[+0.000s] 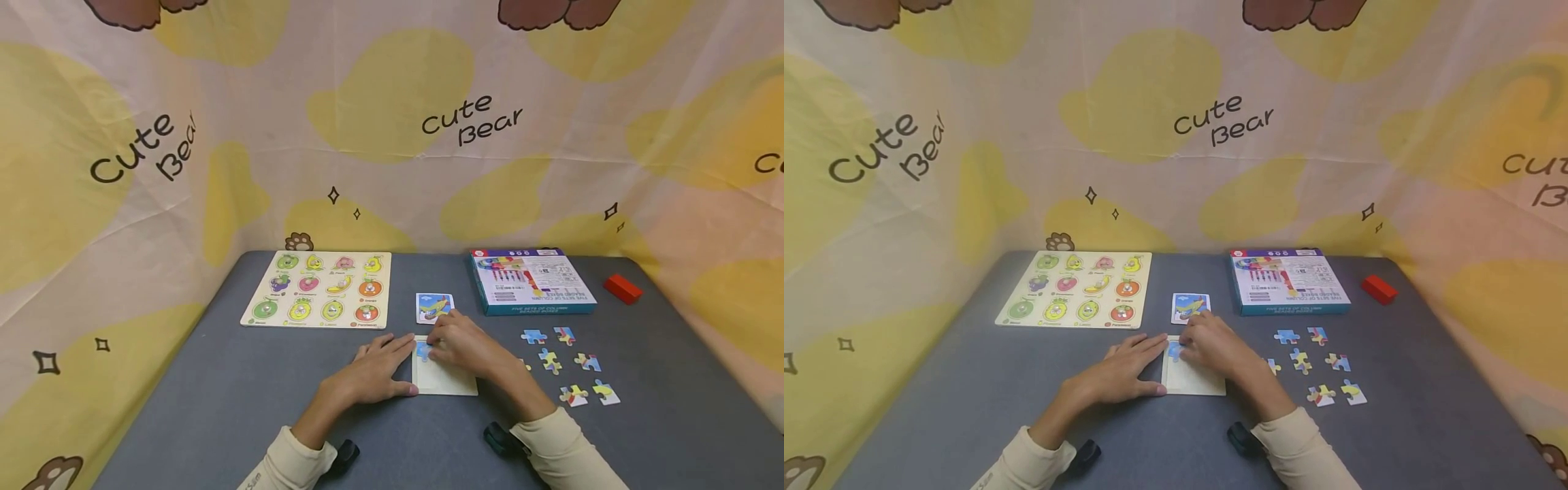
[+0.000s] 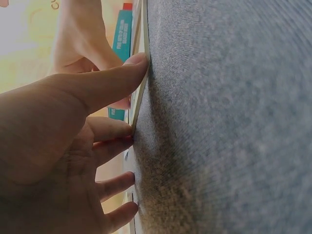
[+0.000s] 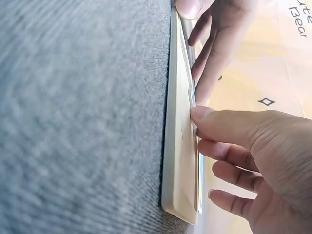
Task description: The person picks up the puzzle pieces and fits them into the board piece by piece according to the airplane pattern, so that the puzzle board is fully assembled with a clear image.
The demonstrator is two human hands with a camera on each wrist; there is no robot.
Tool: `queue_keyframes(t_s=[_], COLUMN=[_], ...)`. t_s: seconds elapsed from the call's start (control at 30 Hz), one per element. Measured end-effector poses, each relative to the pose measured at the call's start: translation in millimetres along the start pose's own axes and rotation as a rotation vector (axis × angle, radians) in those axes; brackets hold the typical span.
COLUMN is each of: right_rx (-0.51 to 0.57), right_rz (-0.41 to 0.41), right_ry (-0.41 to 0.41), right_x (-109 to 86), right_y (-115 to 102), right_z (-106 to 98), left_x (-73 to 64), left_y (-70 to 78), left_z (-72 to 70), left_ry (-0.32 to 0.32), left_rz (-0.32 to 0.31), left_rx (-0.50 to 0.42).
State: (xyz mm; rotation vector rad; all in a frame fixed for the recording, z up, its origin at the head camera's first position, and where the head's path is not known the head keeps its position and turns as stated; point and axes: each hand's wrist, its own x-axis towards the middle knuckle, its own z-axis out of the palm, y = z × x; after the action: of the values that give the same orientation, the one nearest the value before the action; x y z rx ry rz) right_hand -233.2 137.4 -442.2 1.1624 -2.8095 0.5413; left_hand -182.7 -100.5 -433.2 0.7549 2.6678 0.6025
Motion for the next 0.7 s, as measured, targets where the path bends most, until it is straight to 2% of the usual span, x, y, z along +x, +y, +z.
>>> queue_keyframes(t_s=[0.2,0.4,0.7], right_rx=[-0.014,-0.059,-0.047], right_rz=[0.021,0.094,0.172], right_ry=[0.037,0.07,0.043], right_x=[-0.2,0.5,1.1], right_y=[-0.7,-3.6,-6.0], right_z=[0.1,1.8,1.0], left_x=[0.0,0.7,2.4], left_y=[-0.2,-0.4,0.3], left_z=[0.2,-1.1,-0.1], left_ry=[0.001,-0.002,0.011], left_rz=[0.001,0.006,0.042], left_rx=[-0.001,-0.001,0.02])
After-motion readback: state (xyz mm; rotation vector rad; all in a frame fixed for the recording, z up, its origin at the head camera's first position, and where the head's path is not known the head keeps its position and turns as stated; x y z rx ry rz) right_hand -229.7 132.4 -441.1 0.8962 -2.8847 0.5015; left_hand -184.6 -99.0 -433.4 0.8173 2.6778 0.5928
